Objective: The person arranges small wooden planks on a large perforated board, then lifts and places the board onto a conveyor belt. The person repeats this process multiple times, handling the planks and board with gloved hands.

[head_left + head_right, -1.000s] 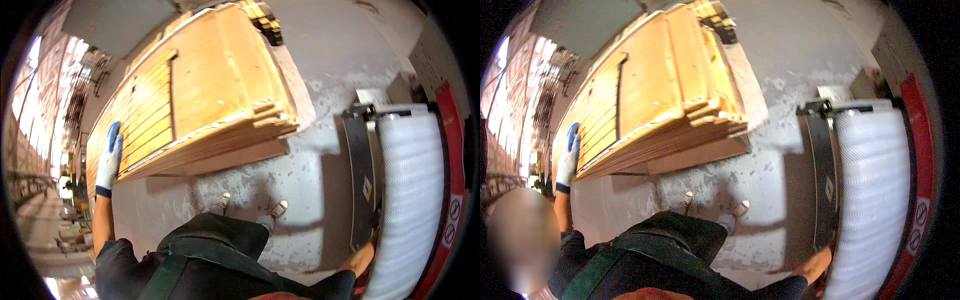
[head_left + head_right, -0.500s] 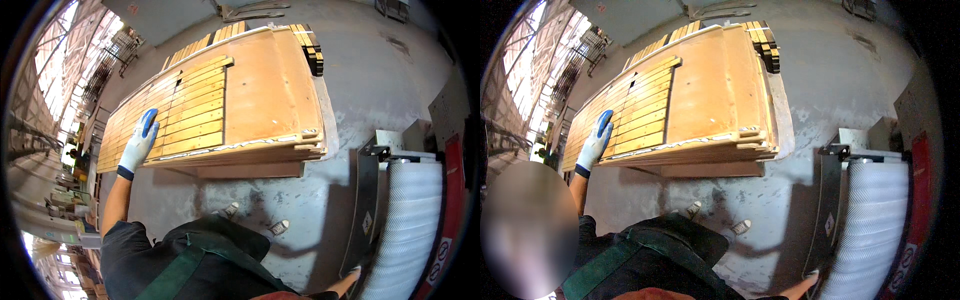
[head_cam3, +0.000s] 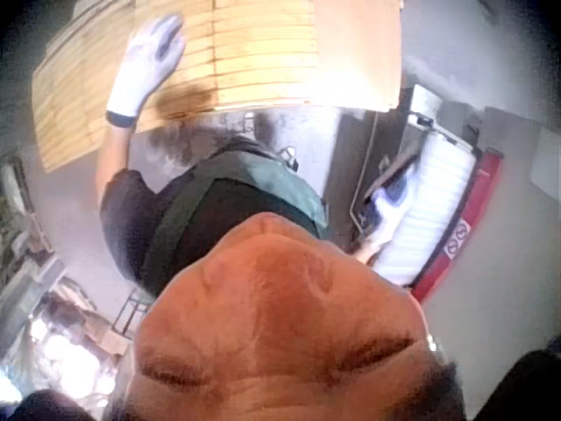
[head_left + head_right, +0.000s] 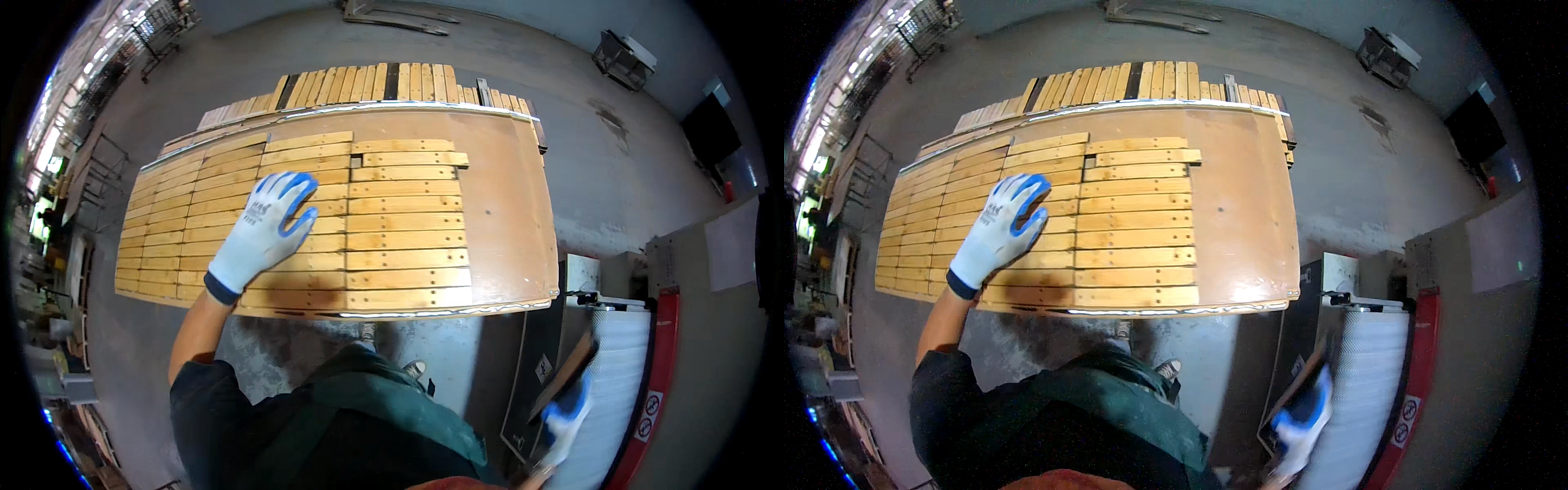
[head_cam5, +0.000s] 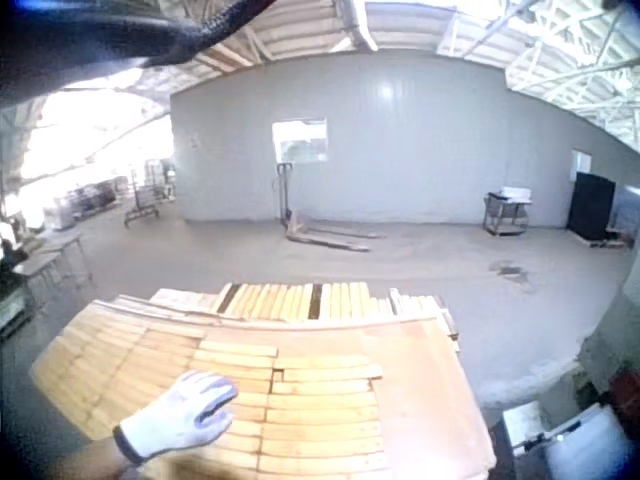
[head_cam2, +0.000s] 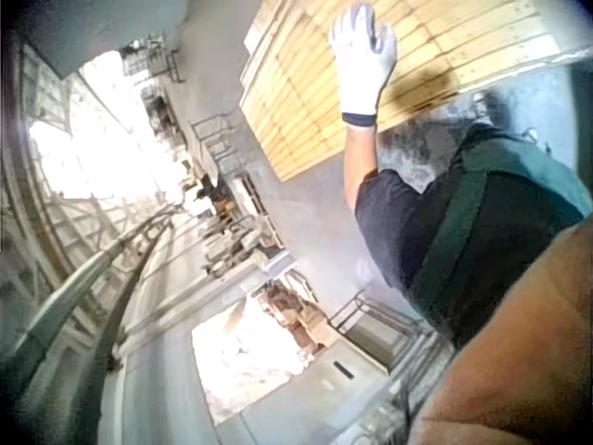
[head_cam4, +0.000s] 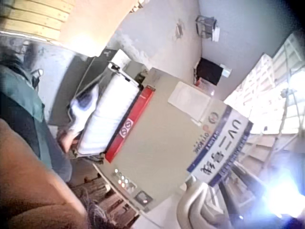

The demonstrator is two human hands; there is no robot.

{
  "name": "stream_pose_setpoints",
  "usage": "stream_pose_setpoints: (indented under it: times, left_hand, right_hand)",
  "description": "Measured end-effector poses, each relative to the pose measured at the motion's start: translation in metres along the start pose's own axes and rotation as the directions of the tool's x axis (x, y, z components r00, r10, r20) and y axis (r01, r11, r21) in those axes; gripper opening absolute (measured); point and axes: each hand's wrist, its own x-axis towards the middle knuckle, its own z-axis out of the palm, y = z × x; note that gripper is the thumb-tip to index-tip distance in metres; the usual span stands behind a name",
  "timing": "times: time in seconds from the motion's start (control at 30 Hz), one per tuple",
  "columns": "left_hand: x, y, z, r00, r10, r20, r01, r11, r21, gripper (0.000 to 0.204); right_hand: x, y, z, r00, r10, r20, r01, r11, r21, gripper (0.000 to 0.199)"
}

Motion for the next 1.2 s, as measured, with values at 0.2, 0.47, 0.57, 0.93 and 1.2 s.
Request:
stream_pose_setpoints:
  times: [0.2, 0.47, 0.57, 0.93, 1.2]
  left_hand:
    - [0.024, -0.074, 0.014, 0.987, 0.163, 0.014, -0.163, 0.987, 0.005, 0.048]
    - [0.018, -0.118, 0.014, 0.994, 0.107, 0.004, -0.107, 0.994, -0.003, 0.056]
    - [0.026, -0.129, 0.018, 0.999, 0.022, -0.044, -0.021, 1.000, 0.017, 0.061]
    - [0.061, -0.142, 0.032, 0.997, -0.053, 0.063, 0.046, 0.993, 0.108, 0.063]
    - [0.065, -0.130, 0.018, 0.999, -0.031, 0.045, 0.028, 0.997, 0.072, 0.052]
  right_hand:
    - [0.229, -0.160, 0.194, 0.682, -0.524, 0.510, 0.687, 0.699, -0.202, 0.091]
    - [0.343, -0.219, 0.476, 0.299, -0.462, 0.835, 0.954, 0.155, -0.256, 0.101]
    - [0.351, -0.203, 0.519, 0.256, -0.362, 0.896, 0.957, 0.227, -0.181, 0.101]
    - [0.375, -0.162, 0.526, 0.119, -0.544, 0.831, 0.920, 0.375, 0.113, 0.055]
    - [0.394, -0.142, 0.434, 0.165, -0.579, 0.798, 0.958, 0.286, 0.009, 0.045]
